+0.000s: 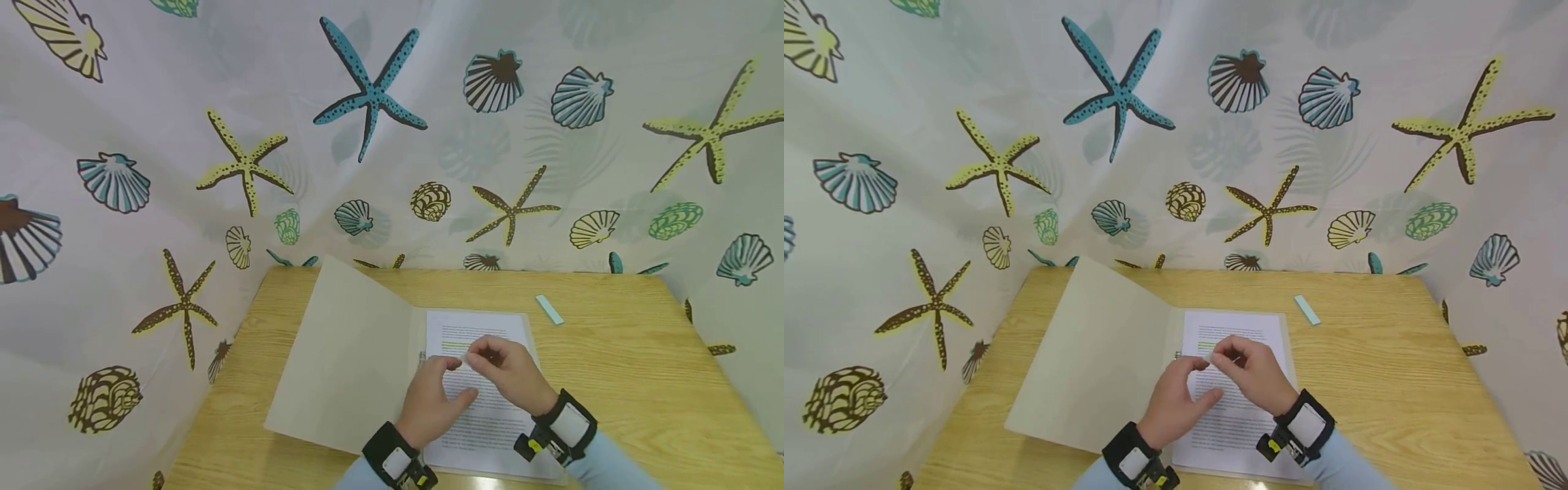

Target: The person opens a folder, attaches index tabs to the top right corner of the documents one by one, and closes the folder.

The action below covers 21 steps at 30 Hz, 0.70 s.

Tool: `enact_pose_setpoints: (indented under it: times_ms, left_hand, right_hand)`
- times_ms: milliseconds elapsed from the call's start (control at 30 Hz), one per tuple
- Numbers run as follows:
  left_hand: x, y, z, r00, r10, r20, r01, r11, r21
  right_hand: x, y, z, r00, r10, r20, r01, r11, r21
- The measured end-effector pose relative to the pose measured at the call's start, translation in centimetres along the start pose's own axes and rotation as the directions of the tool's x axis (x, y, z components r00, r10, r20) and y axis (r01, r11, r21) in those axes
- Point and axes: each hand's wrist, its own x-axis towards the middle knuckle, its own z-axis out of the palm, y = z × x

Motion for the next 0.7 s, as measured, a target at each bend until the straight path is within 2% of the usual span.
enact_pose_setpoints:
  times_ms: [67, 133, 233, 333, 400, 500, 600, 700]
  left_hand:
    - [0.4, -0.2, 0.0, 0.998, 0.029, 0.059, -0.039, 0.985, 0.166]
    - [1.0, -0.2, 0.2, 0.994, 0.042, 0.102, -0.071, 0.948, 0.311]
    - [2.0, -0.3, 0.7, 0.987, 0.019, 0.162, -0.096, 0.868, 0.487]
    - [3.3, -0.2, 1.4, 0.976, -0.03, 0.215, -0.111, 0.781, 0.614]
    - [4.2, -0.4, 2.0, 0.967, -0.062, 0.247, -0.126, 0.727, 0.675]
    - [5.3, -1.2, 2.9, 0.948, -0.108, 0.3, -0.155, 0.665, 0.731]
    - [6.0, -2.5, 4.1, 0.932, -0.141, 0.334, -0.174, 0.636, 0.752]
    - [6.6, -4.0, 5.4, 0.923, -0.145, 0.357, -0.2, 0.612, 0.765]
  right_hand:
    - [0.3, 0.5, -1.2, 0.999, 0.043, -0.027, -0.043, 0.999, -0.001]
    - [0.7, 1.3, -2.5, 0.996, 0.072, -0.055, -0.073, 0.997, -0.015]
    - [1.2, 2.6, -4.6, 0.988, 0.114, -0.102, -0.121, 0.99, -0.07]
    - [1.8, 3.9, -6.3, 0.977, 0.16, -0.138, -0.179, 0.973, -0.142]
    - [2.3, 4.8, -7.3, 0.97, 0.192, -0.15, -0.219, 0.957, -0.189]
    - [3.1, 6.2, -8.4, 0.957, 0.243, -0.161, -0.278, 0.926, -0.257]
    - [3.7, 7.6, -9.0, 0.945, 0.288, -0.157, -0.324, 0.895, -0.308]
    - [4.2, 8.9, -9.4, 0.935, 0.323, -0.145, -0.354, 0.872, -0.339]
